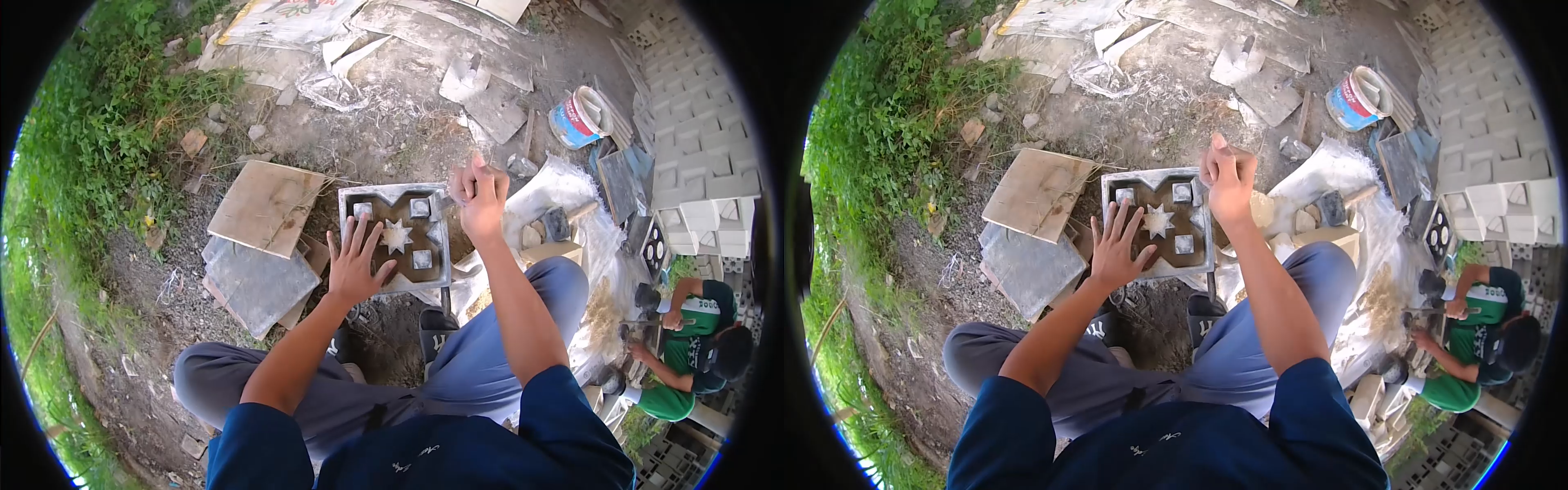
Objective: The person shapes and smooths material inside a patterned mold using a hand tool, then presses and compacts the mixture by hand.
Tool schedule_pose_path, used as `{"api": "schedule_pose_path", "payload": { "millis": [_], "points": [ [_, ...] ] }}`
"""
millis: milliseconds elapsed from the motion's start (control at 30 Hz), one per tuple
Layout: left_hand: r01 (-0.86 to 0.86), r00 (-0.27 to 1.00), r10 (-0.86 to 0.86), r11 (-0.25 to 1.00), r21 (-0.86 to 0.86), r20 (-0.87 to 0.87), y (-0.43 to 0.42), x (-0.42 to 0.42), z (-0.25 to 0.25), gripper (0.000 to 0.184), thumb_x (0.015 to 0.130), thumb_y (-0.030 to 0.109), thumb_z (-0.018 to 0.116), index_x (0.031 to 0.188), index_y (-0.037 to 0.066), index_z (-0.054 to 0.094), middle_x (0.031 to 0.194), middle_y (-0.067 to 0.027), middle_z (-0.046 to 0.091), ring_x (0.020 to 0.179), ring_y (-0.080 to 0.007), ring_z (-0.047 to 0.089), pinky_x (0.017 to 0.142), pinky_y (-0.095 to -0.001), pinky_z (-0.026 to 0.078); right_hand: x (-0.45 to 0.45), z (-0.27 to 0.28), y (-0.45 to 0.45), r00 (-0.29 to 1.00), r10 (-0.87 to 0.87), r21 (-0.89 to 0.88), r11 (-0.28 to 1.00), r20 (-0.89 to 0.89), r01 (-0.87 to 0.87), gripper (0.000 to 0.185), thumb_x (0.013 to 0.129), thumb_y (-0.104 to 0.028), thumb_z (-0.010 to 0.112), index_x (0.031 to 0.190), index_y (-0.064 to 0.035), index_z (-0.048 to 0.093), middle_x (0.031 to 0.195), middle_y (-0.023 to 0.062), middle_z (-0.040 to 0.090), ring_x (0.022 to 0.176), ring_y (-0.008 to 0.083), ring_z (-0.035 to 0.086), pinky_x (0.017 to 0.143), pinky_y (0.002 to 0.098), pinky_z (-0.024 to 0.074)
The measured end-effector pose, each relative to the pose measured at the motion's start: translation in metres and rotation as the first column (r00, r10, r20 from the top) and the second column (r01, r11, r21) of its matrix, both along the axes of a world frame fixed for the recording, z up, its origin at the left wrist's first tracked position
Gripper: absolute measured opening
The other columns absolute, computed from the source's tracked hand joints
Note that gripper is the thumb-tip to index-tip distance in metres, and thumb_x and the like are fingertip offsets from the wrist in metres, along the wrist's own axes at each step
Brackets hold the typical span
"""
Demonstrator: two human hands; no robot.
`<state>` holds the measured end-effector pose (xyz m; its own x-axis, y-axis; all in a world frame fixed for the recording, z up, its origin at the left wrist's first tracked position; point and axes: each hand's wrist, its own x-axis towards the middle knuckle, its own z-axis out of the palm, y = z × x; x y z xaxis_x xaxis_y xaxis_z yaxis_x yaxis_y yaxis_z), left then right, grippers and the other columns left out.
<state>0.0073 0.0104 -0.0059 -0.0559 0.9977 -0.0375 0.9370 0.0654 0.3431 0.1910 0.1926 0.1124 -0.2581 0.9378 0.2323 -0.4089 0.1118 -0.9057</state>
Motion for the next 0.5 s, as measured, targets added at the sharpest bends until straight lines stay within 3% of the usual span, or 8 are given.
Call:
{"api": "schedule_pose_path", "payload": {
  "millis": [67,167,267,333,400,433,500],
  "points": [
    [-0.010,0.999,0.007,0.995,0.098,0.032,-0.001,0.001,-0.003,0.081,0.098,0.058,0.061,0.165,0.020,0.035,0.176,-0.0109,0.018,0.163,-0.0362,0.012,0.126,-0.0694,0.006,-0.002,0.001,0.001,1.000,0.020,0.018,1.000,0.019,-0.021,0.056,0.110,-0.029,0.051,0.061,-0.0092,0.033,0.055,0.0016,0.034,0.050,0.0115,0.029,0.049,0.0319,0.0197],
    [-0.031,0.998,0.025,0.993,0.117,0.051,0.000,0.005,-0.003,0.077,0.099,0.056,0.061,0.164,0.019,0.039,0.175,-0.0118,0.021,0.162,-0.0371,0.014,0.126,-0.0671,0.007,-0.005,-0.016,0.011,0.976,-0.064,-0.015,0.998,0.210,0.068,0.064,0.110,-0.042,0.058,0.059,-0.0093,0.034,0.056,-0.0014,0.039,0.051,0.0092,0.031,0.049,0.0311,0.0231],
    [-0.040,0.998,0.035,0.992,0.119,0.045,0.006,0.002,-0.004,0.076,0.099,0.054,0.061,0.163,0.018,0.040,0.175,-0.0125,0.022,0.162,-0.0373,0.015,0.126,-0.0665,0.009,-0.001,0.002,0.011,0.982,-0.166,-0.010,0.986,0.089,0.168,0.064,0.110,-0.042,0.058,0.059,-0.0092,0.036,0.057,-0.0017,0.040,0.051,0.0096,0.031,0.048,0.0316,0.0236],
    [-0.046,0.997,0.039,0.991,0.125,0.064,0.003,0.004,-0.001,0.076,0.099,0.053,0.061,0.163,0.018,0.040,0.175,-0.0128,0.023,0.162,-0.0378,0.017,0.126,-0.0662,0.009,-0.004,0.018,0.005,0.989,-0.145,-0.044,0.988,0.041,0.147,0.062,0.108,-0.041,0.062,0.059,-0.0091,0.041,0.057,-0.0039,0.041,0.051,0.0072,0.033,0.048,0.0307,0.0244],
    [-0.053,0.996,0.045,0.992,0.114,0.073,0.001,0.006,-0.001,0.076,0.099,0.053,0.061,0.162,0.017,0.041,0.175,-0.0126,0.024,0.162,-0.0379,0.018,0.126,-0.0659,0.010,-0.011,0.016,0.003,0.918,-0.226,0.021,0.973,0.325,0.232,0.057,0.108,-0.038,0.063,0.062,-0.0096,0.046,0.058,-0.0040,0.040,0.051,0.0075,0.035,0.048,0.0287,0.0238],
    [-0.058,0.996,0.049,0.992,0.115,0.074,0.002,0.005,-0.002,0.075,0.099,0.053,0.061,0.162,0.017,0.041,0.175,-0.0126,0.024,0.162,-0.0377,0.018,0.127,-0.0658,0.011,-0.016,0.002,0.008,0.848,-0.159,-0.019,0.980,0.505,0.196,0.056,0.105,-0.041,0.069,0.065,-0.0042,0.055,0.061,-0.0089,0.042,0.058,0.0031,0.033,0.050,0.0279,0.0255],
    [-0.059,0.996,0.050,0.992,0.115,0.080,0.003,0.005,-0.003,0.076,0.099,0.053,0.061,0.162,0.016,0.042,0.174,-0.0126,0.024,0.162,-0.0371,0.018,0.126,-0.0657,0.011,-0.013,0.004,0.007,0.825,-0.178,0.045,0.982,0.537,0.183,0.054,0.105,-0.040,0.069,0.067,-0.0030,0.056,0.061,-0.0087,0.042,0.059,0.0031,0.033,0.050,0.0277,0.0256]
  ]
}}
